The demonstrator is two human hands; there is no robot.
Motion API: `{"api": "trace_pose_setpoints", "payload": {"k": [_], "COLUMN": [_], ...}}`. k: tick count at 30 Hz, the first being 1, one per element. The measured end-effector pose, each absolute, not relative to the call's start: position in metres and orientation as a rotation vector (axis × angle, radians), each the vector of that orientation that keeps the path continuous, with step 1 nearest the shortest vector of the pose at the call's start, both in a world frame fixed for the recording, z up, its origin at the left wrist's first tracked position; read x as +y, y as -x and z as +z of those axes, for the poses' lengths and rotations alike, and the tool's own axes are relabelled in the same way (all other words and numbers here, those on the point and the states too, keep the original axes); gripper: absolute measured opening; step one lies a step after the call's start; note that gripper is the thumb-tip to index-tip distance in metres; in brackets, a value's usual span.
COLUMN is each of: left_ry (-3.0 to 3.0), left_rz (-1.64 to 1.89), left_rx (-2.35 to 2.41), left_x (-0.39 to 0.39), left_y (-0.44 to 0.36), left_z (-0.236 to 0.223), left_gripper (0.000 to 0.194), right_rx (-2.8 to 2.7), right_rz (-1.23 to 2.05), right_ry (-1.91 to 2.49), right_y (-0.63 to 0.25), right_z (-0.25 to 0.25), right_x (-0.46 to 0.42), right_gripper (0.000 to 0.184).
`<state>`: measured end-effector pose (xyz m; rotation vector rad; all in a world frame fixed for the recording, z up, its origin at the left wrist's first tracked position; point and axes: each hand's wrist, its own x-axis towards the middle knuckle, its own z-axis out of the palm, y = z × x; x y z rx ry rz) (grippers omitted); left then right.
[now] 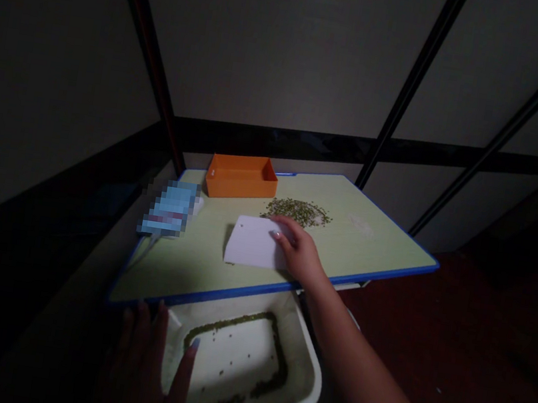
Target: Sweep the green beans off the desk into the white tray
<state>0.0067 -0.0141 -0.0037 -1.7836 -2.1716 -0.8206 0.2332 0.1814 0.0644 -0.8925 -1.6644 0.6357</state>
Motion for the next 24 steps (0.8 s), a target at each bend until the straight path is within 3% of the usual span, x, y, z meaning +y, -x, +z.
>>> {"api": "trace_pose_setpoints", "payload": {"k": [24], "left_ry": [1.8], "left_rz": [-0.816], "left_rx": [-2.318], "left_x": [-0.013], "left_y": [-0.012], "left_z": [0.008], "left_gripper": [0.073], "right_rx": [-1.87], "right_rz": [0.703], "right_ry": [0.839], "right_y": [-0.237], "right_z": [0.073], "right_x": [0.172], "right_gripper": [0.029]}}
